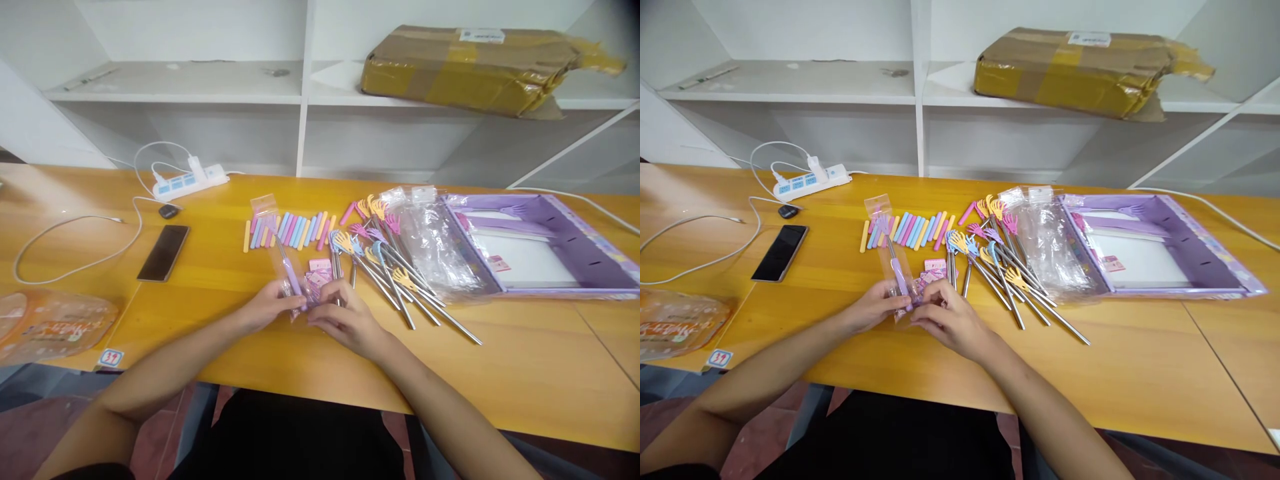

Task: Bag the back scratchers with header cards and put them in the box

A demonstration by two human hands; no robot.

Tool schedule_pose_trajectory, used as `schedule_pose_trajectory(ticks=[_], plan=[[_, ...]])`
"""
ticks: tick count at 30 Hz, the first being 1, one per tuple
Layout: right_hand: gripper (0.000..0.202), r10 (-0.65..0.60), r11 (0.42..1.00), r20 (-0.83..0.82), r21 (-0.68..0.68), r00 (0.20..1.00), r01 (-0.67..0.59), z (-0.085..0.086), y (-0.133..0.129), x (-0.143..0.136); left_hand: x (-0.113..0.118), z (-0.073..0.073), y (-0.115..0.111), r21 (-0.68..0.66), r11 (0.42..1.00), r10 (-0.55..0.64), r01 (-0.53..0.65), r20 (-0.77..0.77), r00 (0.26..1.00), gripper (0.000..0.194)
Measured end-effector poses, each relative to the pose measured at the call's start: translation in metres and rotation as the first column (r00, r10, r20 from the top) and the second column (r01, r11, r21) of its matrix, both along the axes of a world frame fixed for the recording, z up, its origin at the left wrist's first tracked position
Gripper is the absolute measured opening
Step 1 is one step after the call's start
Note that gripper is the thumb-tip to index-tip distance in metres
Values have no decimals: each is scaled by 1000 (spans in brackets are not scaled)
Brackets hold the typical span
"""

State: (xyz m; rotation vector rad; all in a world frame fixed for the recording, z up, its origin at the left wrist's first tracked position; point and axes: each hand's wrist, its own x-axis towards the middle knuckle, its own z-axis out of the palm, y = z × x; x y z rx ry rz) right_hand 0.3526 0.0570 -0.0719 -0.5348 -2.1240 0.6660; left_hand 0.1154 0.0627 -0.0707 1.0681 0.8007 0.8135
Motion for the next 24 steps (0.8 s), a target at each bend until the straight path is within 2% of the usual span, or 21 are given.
schedule_pose_trajectory(ticks=[2, 5, 10, 14, 17, 21, 24], plan=[[12, -11, 1000, -34, 24, 999, 12, 5, 0, -1, 2, 3, -1, 48, 997, -58, 59, -19, 998, 42], [8, -25, 1000, -62, -20, 998, 24, 8, 3, -4, 4, 2, -2, 78, 987, -136, 137, -23, 991, 42], [4, -96, 991, -8, -97, 995, 95, 7, 4, -7, 5, -6, -4, -19, 997, -79, 80, 45, 996, 48], [7, -137, 985, 18, -106, 990, 138, 6, 2, -8, 8, -5, -5, 101, 979, -176, 174, 7, 984, 43], [8, -151, 980, 30, -126, 988, 153, 4, 1, -9, 10, -5, -6, 145, 978, -147, 151, -37, 988, 43], [13, -168, 955, 27, -244, 985, 169, 1, -1, -9, 8, -4, -5, 90, 986, -134, 144, -109, 985, 44], [23, -228, 900, -13, -385, 974, 206, -1, 0, -8, 7, -1, -4, 80, 985, -146, 154, -101, 984, 45]])
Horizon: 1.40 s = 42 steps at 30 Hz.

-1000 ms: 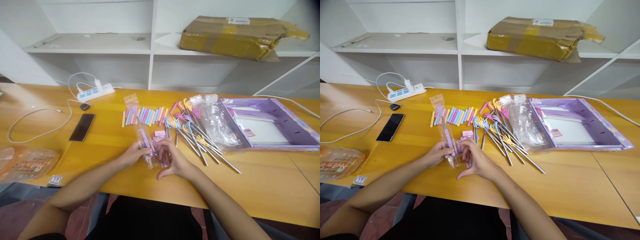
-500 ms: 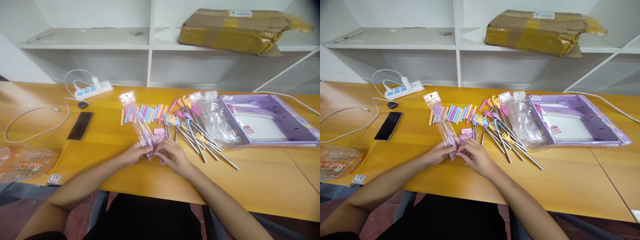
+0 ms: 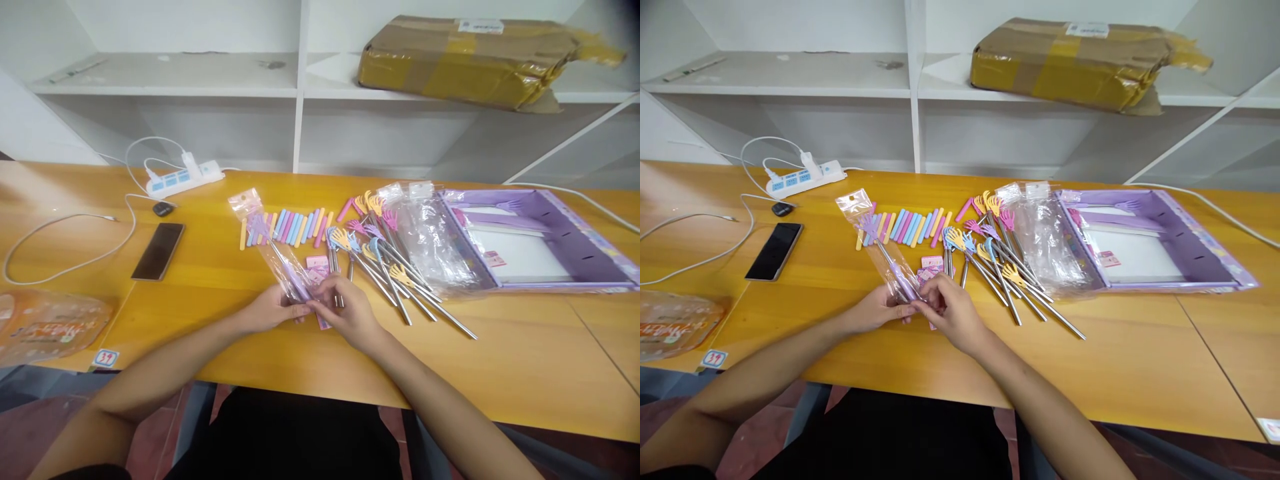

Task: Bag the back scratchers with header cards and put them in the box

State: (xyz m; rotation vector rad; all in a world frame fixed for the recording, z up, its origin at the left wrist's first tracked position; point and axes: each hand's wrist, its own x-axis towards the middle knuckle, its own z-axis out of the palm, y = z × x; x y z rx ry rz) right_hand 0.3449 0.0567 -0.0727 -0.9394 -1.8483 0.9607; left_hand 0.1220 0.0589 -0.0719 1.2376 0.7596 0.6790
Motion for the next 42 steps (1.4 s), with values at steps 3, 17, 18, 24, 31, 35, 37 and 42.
schedule_pose_trajectory(ticks=[3, 17, 18, 24, 31, 35, 37, 42], plan=[[39, 5, 985, -32, -171, 999, -11, 2, 2, 2, 0, 4, 0, -1, 1000, -7, 7, 38, 999, 41], [52, 209, 912, 7, -361, 978, -192, 4, 4, 7, -2, 0, -1, -8, 1000, -8, 9, 59, 998, 44], [53, 213, 919, 21, -344, 977, -193, 5, 5, 7, -3, 0, -1, 4, 1000, 0, 0, 35, 999, 41], [55, 264, 923, 51, -304, 963, -237, 8, 5, 7, -2, -2, -3, 36, 999, -23, 23, 15, 1000, 39], [55, 318, 868, -70, -379, 946, -320, 4, 4, 6, -1, 3, -6, -30, 999, -42, 45, 108, 993, 47], [54, 351, 786, -228, -456, 908, -418, 4, 0, 3, -3, 9, -4, -63, 993, -89, 101, 169, 982, 47], [53, 371, 747, -295, -469, 881, -472, 7, -2, 2, -4, 11, -4, -88, 988, -106, 124, 182, 978, 48], [56, 386, 734, -303, -471, 871, -489, 14, -2, 5, -9, 17, -4, -113, 981, -145, 160, 136, 980, 44]])
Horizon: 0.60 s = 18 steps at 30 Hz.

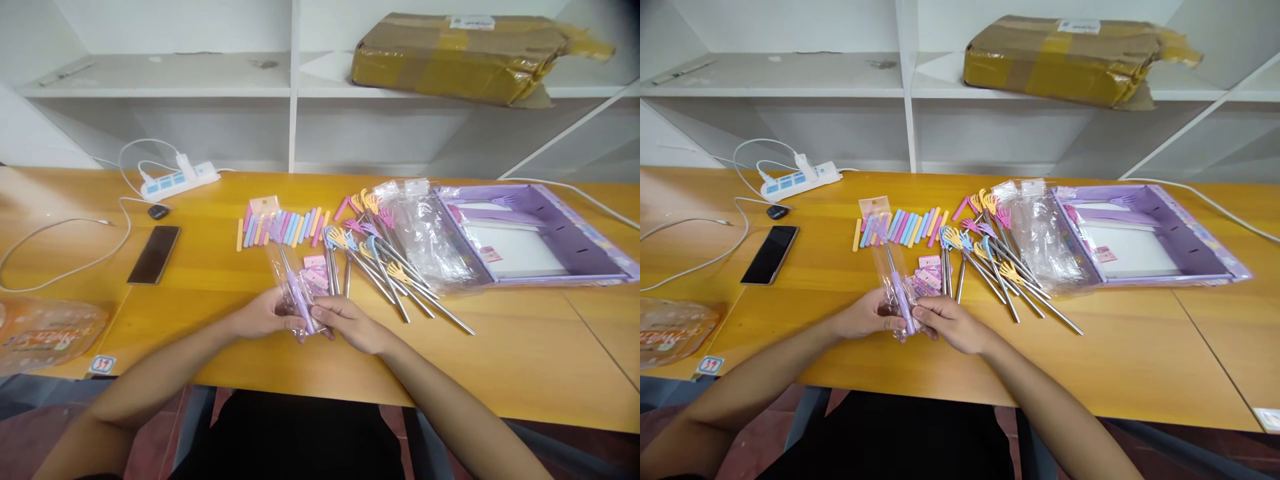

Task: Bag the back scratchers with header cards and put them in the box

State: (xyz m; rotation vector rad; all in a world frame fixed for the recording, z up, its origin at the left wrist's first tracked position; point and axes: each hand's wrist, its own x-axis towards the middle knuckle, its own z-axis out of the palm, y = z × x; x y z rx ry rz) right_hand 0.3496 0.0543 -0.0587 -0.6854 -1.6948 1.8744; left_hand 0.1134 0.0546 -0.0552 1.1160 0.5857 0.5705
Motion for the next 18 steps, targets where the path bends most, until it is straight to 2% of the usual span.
schedule_pose_trajectory(ticks=[3, 5, 7, 10, 12, 14, 16, 18], plan=[[56, -112, 994, -24, -5, 993, 112, -4, 3, 1, -2, 5, -2, -37, 985, -169, 167, -70, 983, 42], [53, -191, 978, -31, -87, 981, 188, -9, 6, 1, -2, 8, -5, -78, 940, -338, 332, -79, 938, 44], [52, -228, 957, 2, -184, 974, 224, -13, 9, 0, -1, 10, -7, -84, 892, -451, 444, -83, 889, 42], [49, -174, 946, 14, -276, 985, 171, -12, 10, 0, -2, 7, -4, -40, 882, -468, 469, -183, 865, 39], [48, -64, 949, -24, -311, 998, 53, -9, 9, -1, -6, 1, 3, 26, 931, -343, 363, -270, 900, 48], [49, 57, 934, -51, -351, 997, -72, -5, 5, -3, -11, -5, 13, 136, 984, -71, 117, -299, 951, 52], [50, 159, 902, -61, -397, 985, -170, -4, -1, -9, -14, -11, 21, 233, 961, 212, -150, -267, 940, 47], [50, 262, 865, -60, -429, 963, -262, -4, -9, -15, -15, -15, 27, 274, 909, 377, -313, -224, 899, 43]])
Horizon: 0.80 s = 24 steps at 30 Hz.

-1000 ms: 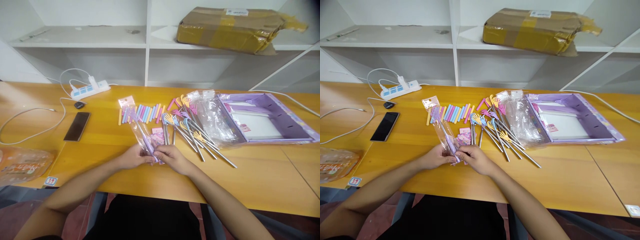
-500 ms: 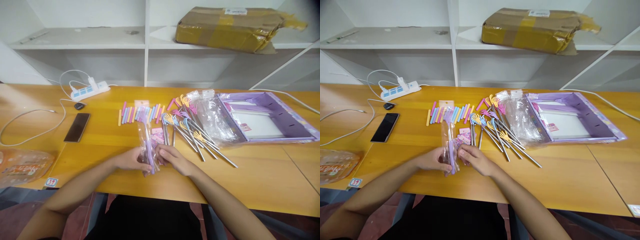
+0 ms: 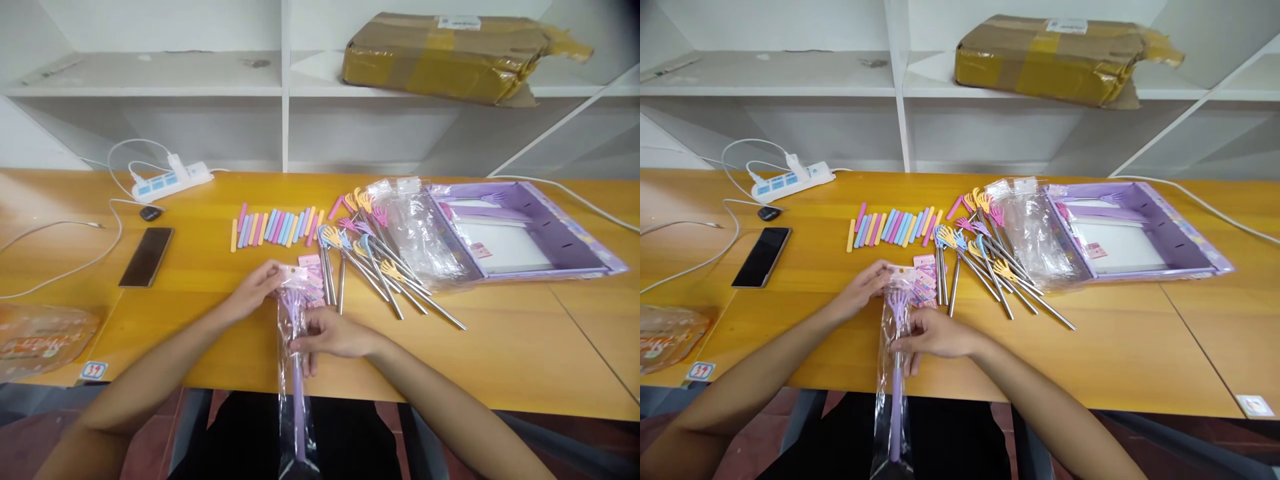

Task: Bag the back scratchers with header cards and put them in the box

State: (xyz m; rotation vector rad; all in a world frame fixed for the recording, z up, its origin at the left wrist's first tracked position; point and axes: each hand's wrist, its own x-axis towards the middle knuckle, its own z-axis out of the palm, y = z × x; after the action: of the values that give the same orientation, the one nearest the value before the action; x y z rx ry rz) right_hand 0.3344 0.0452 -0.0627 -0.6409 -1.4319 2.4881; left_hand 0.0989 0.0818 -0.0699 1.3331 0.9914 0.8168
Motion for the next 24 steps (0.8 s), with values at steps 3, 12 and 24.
schedule_pose_trajectory(ticks=[3, 12, 24], plan=[[50, 122, 992, 28, -7, 992, -122, 0, -8, -6, 3, -2, 2, 19, 997, 71, -71, 33, 997, 42], [42, -547, 631, 250, 751, 799, 196, 4, 23, 24, 8, -7, -4, 4, 999, 54, -54, -44, 998, 40], [28, -784, 49, 45, 999, 619, -11, -29, 37, 23, 10, -13, -4, 22, 999, 45, -45, -19, 999, 36]])
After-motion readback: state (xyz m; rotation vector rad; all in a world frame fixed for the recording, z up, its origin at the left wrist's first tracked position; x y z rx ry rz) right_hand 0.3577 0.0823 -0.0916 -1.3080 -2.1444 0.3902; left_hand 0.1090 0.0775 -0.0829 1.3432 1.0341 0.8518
